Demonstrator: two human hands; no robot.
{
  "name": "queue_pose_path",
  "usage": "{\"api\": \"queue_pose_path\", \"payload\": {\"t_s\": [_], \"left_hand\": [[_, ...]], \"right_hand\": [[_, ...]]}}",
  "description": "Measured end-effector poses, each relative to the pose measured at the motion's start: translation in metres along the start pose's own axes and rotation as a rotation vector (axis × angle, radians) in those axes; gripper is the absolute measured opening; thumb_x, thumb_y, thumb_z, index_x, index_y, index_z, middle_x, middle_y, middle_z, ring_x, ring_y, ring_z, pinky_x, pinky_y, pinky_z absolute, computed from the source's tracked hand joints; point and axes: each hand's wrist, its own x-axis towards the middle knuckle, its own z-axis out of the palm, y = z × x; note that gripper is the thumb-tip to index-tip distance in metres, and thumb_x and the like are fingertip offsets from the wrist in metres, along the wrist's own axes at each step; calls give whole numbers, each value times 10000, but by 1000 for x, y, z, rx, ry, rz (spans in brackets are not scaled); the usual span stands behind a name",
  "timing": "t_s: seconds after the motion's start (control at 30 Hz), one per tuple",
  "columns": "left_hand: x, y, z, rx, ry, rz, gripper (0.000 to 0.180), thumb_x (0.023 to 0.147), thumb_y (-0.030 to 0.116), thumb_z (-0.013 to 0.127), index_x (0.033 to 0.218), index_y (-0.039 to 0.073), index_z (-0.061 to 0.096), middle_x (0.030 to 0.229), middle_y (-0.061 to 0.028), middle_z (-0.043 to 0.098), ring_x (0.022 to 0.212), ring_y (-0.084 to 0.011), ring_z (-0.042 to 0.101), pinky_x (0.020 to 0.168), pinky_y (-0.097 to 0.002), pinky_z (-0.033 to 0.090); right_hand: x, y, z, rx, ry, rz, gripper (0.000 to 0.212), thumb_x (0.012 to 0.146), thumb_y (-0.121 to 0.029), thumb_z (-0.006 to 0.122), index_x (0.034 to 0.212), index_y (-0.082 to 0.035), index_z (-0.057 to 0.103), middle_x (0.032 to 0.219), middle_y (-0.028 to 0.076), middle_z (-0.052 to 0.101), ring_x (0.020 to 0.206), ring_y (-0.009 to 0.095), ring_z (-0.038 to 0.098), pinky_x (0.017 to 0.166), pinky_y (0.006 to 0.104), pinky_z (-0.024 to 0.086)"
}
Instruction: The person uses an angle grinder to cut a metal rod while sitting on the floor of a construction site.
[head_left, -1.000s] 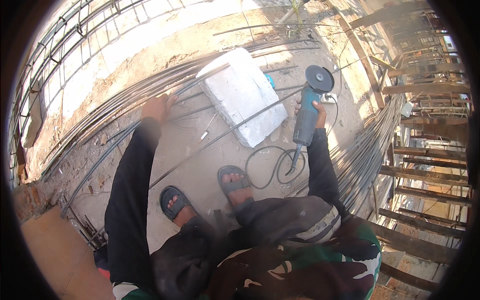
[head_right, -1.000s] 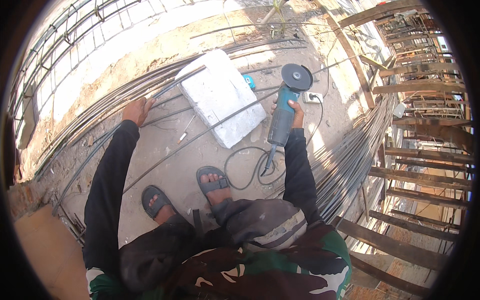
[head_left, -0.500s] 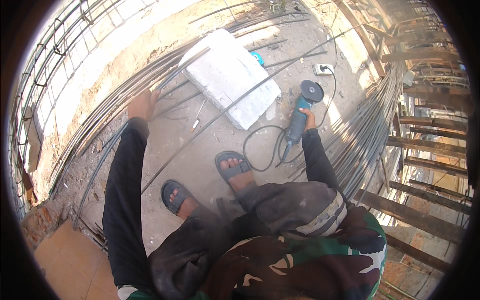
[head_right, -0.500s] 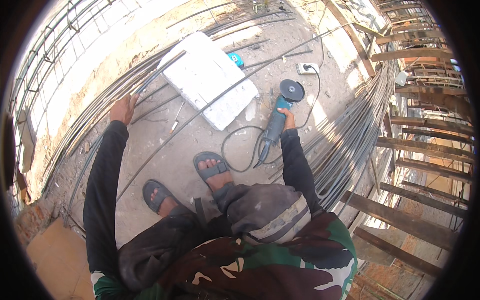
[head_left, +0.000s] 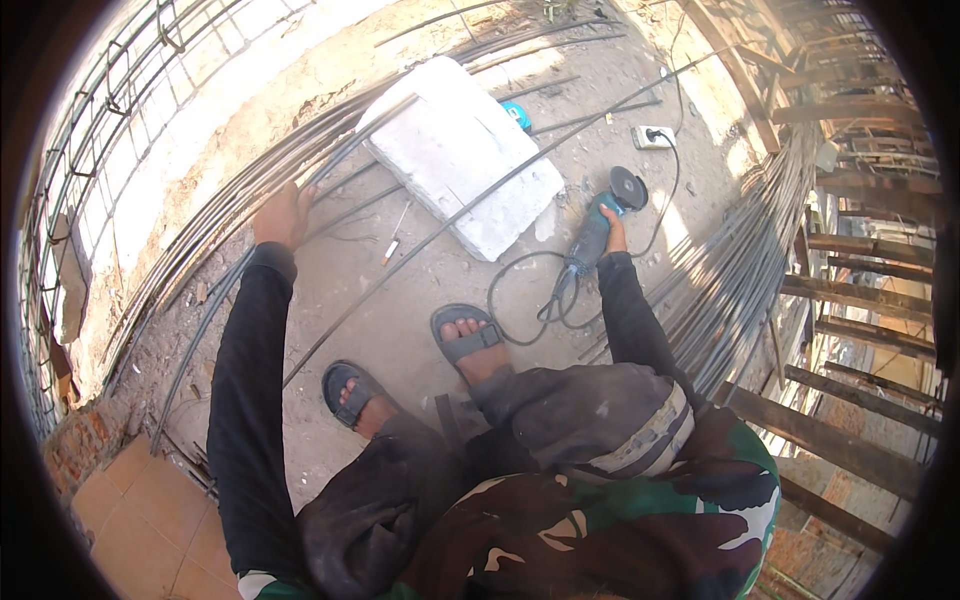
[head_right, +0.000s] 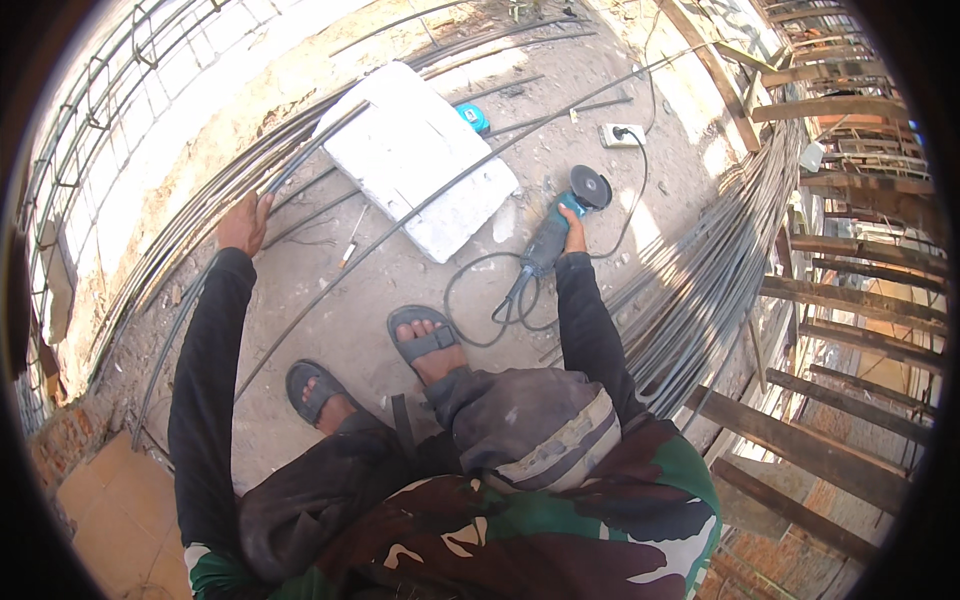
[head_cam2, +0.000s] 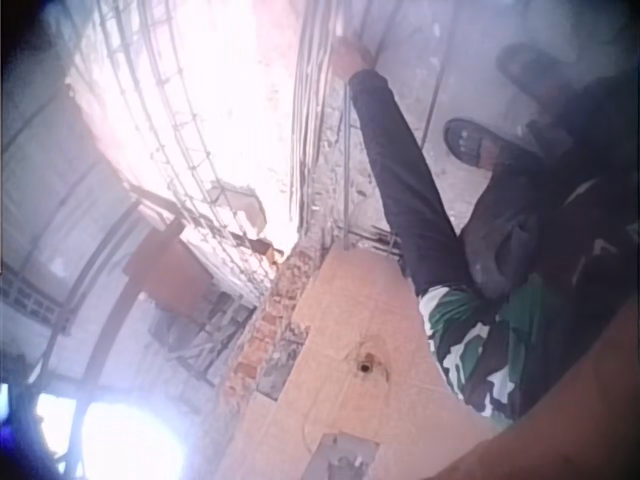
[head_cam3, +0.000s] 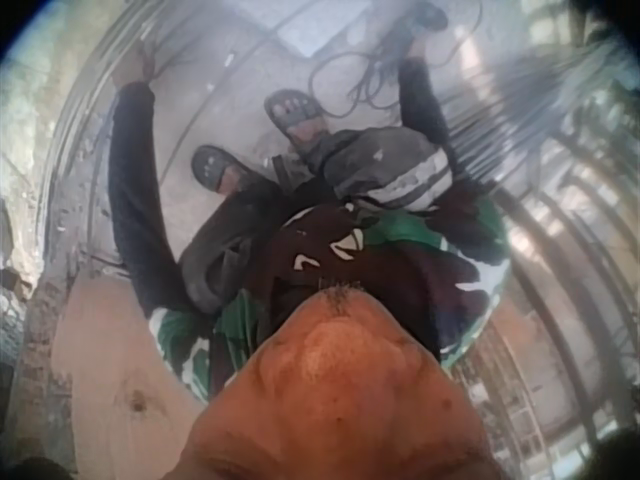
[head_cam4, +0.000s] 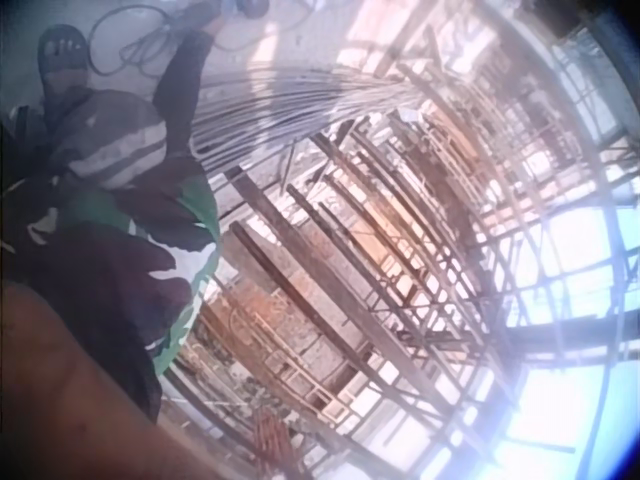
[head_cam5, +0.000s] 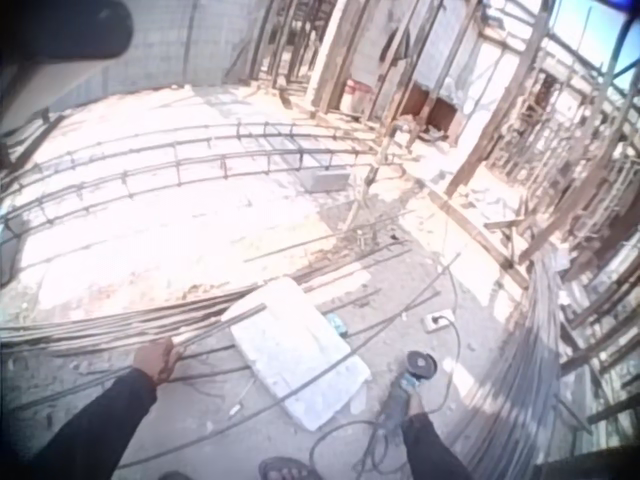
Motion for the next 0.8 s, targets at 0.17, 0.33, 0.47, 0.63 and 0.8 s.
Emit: {"api": "queue_pose_path", "payload": {"t_s": [0.17, 0.33, 0.47, 0.63, 0.8], "left_hand": [[3, 3, 3, -3, -23, -4, 464, 983, 477, 441, 884, 35, 543, 752, -248, 623, 738, -425, 613, 660, -514, 463], [4, 9, -4, 4, -106, -76, 439, 953, 467, 492, 901, 35, 550, 832, -227, 658, 826, -417, 635, 715, -529, 466], [-2, -4, -2, -14, -10, -29, 441, 981, 460, 459, 876, 38, 531, 740, -234, 617, 746, -417, 615, 671, -512, 464], [1, 7, -6, -37, -88, -45, 429, 964, 455, 485, 901, 34, 533, 814, -222, 656, 789, -414, 639, 682, -516, 475], [-3, 6, -10, 30, -45, 25, 390, 975, 433, 483, 942, 46, 518, 822, -196, 647, 749, -369, 659, 605, -473, 501]], "right_hand": [[34, 7, -28, -368, 287, -103, 778, 655, -531, 718, 1040, 137, 610, 980, 210, 656, 847, 329, 655, 748, 385, 506], [21, 15, -19, -877, 520, -160, 970, 612, -683, 654, 1083, 164, 626, 1139, 318, 623, 1099, 404, 599, 948, 400, 438], [0, 11, 8, -936, 501, -151, 991, 610, -714, 648, 1099, 148, 630, 1144, 329, 619, 1123, 413, 588, 965, 399, 433], [10, 9, -15, -1019, 587, -164, 1033, 625, -766, 638, 1047, 177, 635, 1091, 326, 638, 1083, 412, 607, 944, 400, 445], [9, 16, -12, -990, 582, -223, 1024, 637, -766, 661, 1000, 191, 642, 1031, 317, 656, 1013, 398, 633, 910, 414, 458]]}}
